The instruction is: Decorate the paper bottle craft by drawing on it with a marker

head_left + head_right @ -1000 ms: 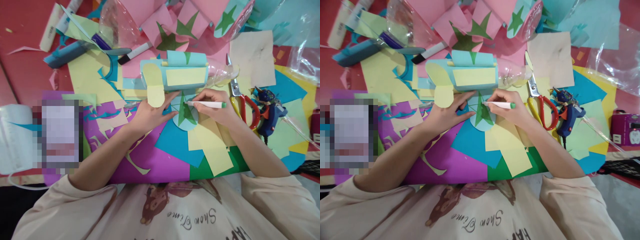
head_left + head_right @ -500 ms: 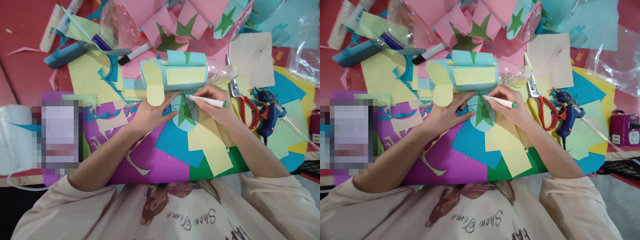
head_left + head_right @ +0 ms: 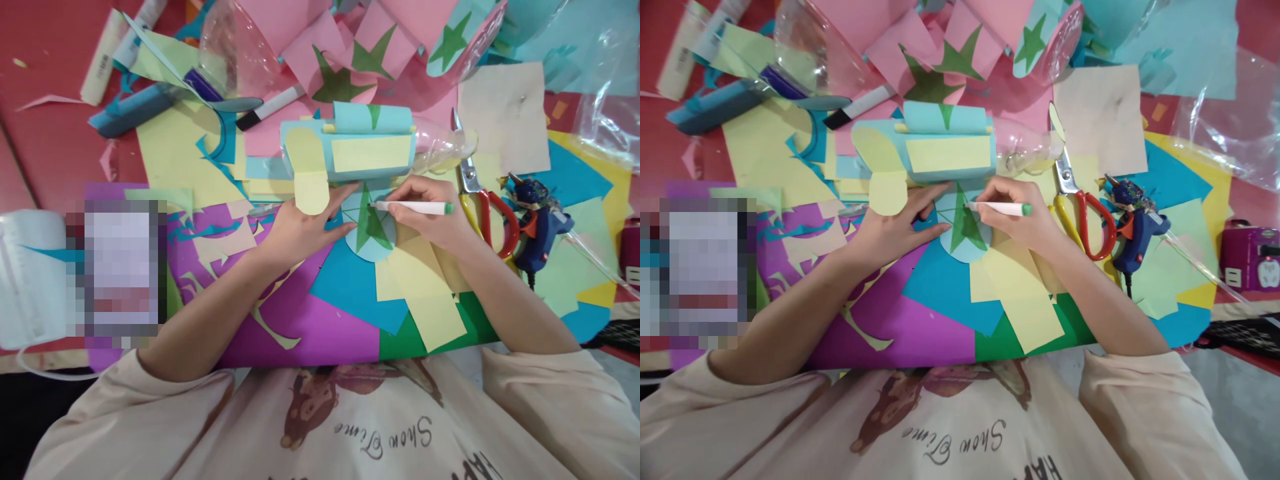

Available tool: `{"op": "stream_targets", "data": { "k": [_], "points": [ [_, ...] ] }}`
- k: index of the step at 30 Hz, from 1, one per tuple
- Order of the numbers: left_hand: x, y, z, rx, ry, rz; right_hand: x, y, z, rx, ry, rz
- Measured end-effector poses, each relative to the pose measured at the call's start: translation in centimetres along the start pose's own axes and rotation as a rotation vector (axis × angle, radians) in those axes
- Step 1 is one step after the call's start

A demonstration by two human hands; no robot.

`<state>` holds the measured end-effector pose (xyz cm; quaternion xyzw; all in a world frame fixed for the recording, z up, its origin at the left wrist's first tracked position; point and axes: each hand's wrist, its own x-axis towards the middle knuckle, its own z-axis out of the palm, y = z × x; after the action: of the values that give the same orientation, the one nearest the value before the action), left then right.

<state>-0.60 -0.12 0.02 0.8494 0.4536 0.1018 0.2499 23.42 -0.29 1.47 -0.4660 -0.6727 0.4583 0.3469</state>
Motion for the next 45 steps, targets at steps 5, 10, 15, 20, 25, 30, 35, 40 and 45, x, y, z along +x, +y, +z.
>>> {"op": "stream_targets", "data": {
  "k": [5, 10, 15, 20, 25, 30, 35, 40, 45],
  "points": [
    [0.02, 0.09, -0.11, 0.0, -0.014, -0.007, 0.0, -0.15, 0.0, 0.007, -0.019, 0.011],
    [-0.03, 0.2, -0.08, 0.008, 0.003, -0.005, 0.0, -0.15, 0.03, 0.075, 0.041, -0.011],
    [-0.03, 0.24, -0.04, -0.001, 0.002, -0.005, -0.06, 0.03, 0.1, 0.08, 0.042, -0.013],
    [0.03, 0.16, -0.08, 0.007, -0.01, -0.01, -0.05, 0.25, 0.11, 0.041, 0.021, -0.016],
    [0.01, 0.24, -0.14, 0.01, -0.02, -0.011, -0.04, 0.22, -0.01, 0.02, 0.002, 0.004],
    [0.02, 0.31, -0.18, 0.01, -0.024, -0.022, -0.03, 0.05, -0.03, -0.013, -0.016, 0.015],
    [0.04, 0.24, -0.06, 0.003, 0.01, -0.012, 0.0, -0.24, 0.04, 0.021, 0.041, 0.021],
    [-0.05, 0.27, -0.05, -0.009, 0.002, -0.012, -0.06, -0.13, 0.08, 0.064, 0.05, 0.017],
    [-0.01, 0.26, -0.1, -0.01, 0.01, -0.015, -0.08, 0.18, 0.12, 0.04, 0.038, 0.022]
  ]
}}
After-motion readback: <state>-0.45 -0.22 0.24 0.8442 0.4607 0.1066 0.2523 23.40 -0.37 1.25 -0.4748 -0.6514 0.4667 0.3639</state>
